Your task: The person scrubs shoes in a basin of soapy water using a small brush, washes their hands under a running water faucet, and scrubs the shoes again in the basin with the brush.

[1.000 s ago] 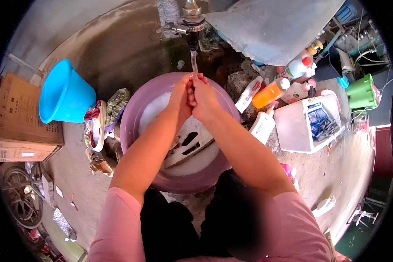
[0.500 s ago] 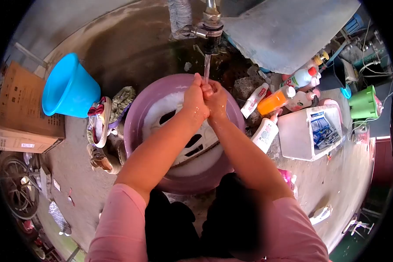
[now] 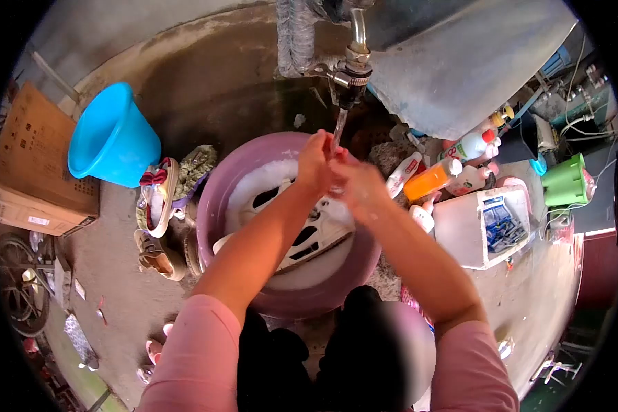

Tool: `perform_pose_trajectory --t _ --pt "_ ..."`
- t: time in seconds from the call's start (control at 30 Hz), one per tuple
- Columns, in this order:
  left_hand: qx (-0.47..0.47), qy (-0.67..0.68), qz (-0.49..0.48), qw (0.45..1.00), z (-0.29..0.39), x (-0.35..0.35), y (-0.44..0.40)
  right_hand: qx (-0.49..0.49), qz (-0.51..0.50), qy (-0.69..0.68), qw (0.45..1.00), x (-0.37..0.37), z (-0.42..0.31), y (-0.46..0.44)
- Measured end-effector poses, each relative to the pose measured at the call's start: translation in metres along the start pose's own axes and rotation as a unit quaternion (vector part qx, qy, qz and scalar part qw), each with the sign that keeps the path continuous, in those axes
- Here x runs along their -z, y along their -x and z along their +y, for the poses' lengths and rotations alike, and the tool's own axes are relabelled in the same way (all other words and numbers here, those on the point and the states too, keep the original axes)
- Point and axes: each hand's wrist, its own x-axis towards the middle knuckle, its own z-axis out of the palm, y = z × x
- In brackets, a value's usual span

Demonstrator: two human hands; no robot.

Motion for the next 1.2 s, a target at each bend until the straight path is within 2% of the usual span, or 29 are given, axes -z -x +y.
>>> perform_pose_trajectory --t 0.07,0.1,0.13,0.17,0.2,0.23,0.3,0.33,0.37,0.4,0.47,0.5,0.53,0.57,0.6,0.63,0.67,0.7,0.77,0.8,0.83,0.87,0.9,0.97,1.0,1.07,1.1,1.17,1.2 --pt "0.057 0.067 0.069 0.994 0.007 -0.005 0.002 0.243 0.058 0.113 0.962 0.004 -0.041 0.007" --pt "0.113 0.079 -0.012 0.990 0.010 0.002 0.001 0.298 0.073 0.221 0.926 -0.008 -0.078 0.030" --pt "0.168 0.092 -0.093 0.977 0.016 0.015 -0.002 0.339 0.057 0.153 0.926 -0.014 -0.101 0.031" --pt "0.220 0.102 -0.174 0.954 0.019 0.021 -0.003 0.404 -0.008 0.176 0.898 -0.023 -0.125 0.043" --pt "0.228 0.021 -0.119 0.966 0.026 0.009 0.006 0.450 -0.052 0.210 0.867 -0.028 -0.148 0.048" --pt "0.207 -0.080 -0.133 0.966 0.028 0.009 0.007 0.484 -0.057 0.273 0.830 -0.035 -0.171 0.053" --pt "0.160 -0.275 -0.156 0.935 0.037 0.011 0.012 0.506 -0.031 0.339 0.792 -0.056 -0.189 0.071" --pt "0.074 -0.583 -0.211 0.781 0.051 0.018 0.018 0.521 -0.034 0.377 0.765 -0.064 -0.195 0.079" --pt "-0.026 -0.760 -0.194 0.620 0.055 0.030 0.036 0.541 -0.069 0.424 0.723 -0.066 -0.197 0.083" --pt "-0.124 -0.885 -0.164 0.417 0.057 0.046 0.056 0.559 -0.105 0.467 0.677 -0.069 -0.198 0.085" --pt "-0.183 -0.956 -0.172 0.148 0.082 0.092 0.071 0.595 -0.013 0.543 0.593 -0.076 -0.199 0.083" --pt "-0.172 -0.947 -0.177 0.207 0.095 0.108 0.085 0.609 0.033 0.575 0.546 -0.081 -0.198 0.081" --pt "-0.159 -0.933 -0.183 0.265 0.108 0.127 0.101 0.657 0.061 0.585 0.472 -0.084 -0.194 0.080" --pt "-0.181 -0.925 -0.153 0.298 0.122 0.154 0.117 0.698 0.089 0.590 0.395 -0.087 -0.187 0.081" --pt "-0.201 -0.914 -0.123 0.330 0.134 0.184 0.137 0.704 0.089 0.601 0.369 -0.090 -0.185 0.084" --pt "-0.211 -0.914 -0.050 0.344 0.142 0.211 0.159 0.709 0.089 0.611 0.342 -0.093 -0.183 0.088" --pt "-0.223 -0.908 0.024 0.355 0.148 0.237 0.182 0.683 0.063 0.631 0.363 -0.096 -0.190 0.096" --pt "-0.241 -0.899 0.055 0.361 0.153 0.264 0.207 0.686 0.081 0.640 0.337 -0.098 -0.188 0.094" --pt "-0.160 -0.918 0.077 0.355 0.136 0.342 0.256 0.689 0.119 0.656 0.285 -0.104 -0.186 0.090" --pt "-0.077 -0.938 0.012 0.337 0.127 0.371 0.275 0.705 0.142 0.653 0.237 -0.105 -0.186 0.083" --pt "0.004 -0.946 -0.056 0.321 0.119 0.400 0.293 0.713 0.142 0.647 0.230 -0.105 -0.185 0.083" --pt "-0.008 -0.931 -0.118 0.346 0.116 0.399 0.303 0.721 0.141 0.640 0.223 -0.106 -0.183 0.083" --pt "-0.038 -0.921 -0.126 0.366 0.108 0.390 0.306 0.723 0.118 0.630 0.257 -0.104 -0.181 0.088" --pt "-0.128 -0.866 -0.115 0.469 0.082 0.427 0.307 0.720 0.130 0.546 0.407 -0.108 -0.169 0.094" --pt "-0.095 -0.835 -0.113 0.529 0.082 0.414 0.307 0.706 0.164 0.462 0.512 -0.113 -0.160 0.093" --pt "-0.029 -0.762 -0.101 0.640 0.086 0.370 0.311 0.651 0.174 0.420 0.609 -0.082 -0.148 0.079" --pt "0.003 -0.719 -0.090 0.689 0.090 0.342 0.313 0.622 0.153 0.470 0.607 -0.040 -0.144 0.063" --pt "0.070 -0.623 -0.074 0.776 0.098 0.316 0.318 0.623 0.145 0.363 0.677 -0.016 -0.101 0.060" --pt "0.133 -0.501 -0.004 0.855 0.098 0.322 0.326 0.586 0.141 0.352 0.716 0.001 -0.079 0.057"
